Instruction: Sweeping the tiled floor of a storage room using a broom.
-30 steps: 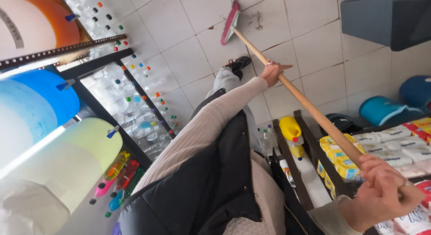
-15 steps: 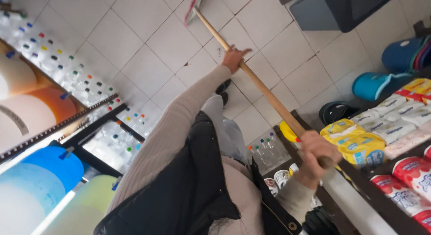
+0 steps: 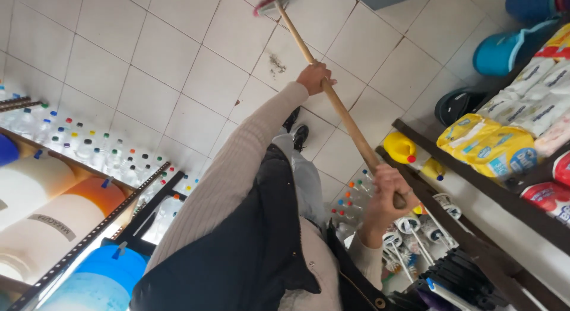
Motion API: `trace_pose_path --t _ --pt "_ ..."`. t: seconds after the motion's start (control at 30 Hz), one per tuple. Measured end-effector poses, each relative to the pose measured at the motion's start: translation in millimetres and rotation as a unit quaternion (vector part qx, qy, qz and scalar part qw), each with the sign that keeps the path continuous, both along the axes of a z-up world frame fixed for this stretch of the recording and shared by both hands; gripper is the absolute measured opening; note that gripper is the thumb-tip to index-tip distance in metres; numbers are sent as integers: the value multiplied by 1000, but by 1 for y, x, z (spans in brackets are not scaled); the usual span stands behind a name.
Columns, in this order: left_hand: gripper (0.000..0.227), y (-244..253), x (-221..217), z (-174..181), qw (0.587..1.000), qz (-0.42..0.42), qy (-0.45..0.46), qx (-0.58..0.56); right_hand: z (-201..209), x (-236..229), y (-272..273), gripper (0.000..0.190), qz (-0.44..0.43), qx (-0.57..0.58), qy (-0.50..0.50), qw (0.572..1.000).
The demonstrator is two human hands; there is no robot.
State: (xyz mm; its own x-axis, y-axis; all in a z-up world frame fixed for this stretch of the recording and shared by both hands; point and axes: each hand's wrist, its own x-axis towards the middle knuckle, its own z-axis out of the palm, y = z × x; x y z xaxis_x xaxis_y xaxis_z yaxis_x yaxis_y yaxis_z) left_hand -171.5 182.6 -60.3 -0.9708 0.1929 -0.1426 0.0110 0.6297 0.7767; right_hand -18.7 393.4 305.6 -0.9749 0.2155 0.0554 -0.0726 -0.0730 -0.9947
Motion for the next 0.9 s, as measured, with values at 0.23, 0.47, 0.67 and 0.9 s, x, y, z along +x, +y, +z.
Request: trace_pose_path --t 0.23,0.47,0.67,0.9 --pt "38 2 -32 45 954 -264 39 -139 10 12 13 32 -37 22 85 995" --pt "30 -30 -108 -1 950 -232 59 -202 -33 -19 -45 26 -28 77 51 995" --pt "29 -35 -105 -72 969 -189 45 -155 -78 -11 -62 28 -5 73 14 997" --pt "27 -6 -54 -29 967 -236 89 -33 19 8 -35 31 -33 121 -46 991"
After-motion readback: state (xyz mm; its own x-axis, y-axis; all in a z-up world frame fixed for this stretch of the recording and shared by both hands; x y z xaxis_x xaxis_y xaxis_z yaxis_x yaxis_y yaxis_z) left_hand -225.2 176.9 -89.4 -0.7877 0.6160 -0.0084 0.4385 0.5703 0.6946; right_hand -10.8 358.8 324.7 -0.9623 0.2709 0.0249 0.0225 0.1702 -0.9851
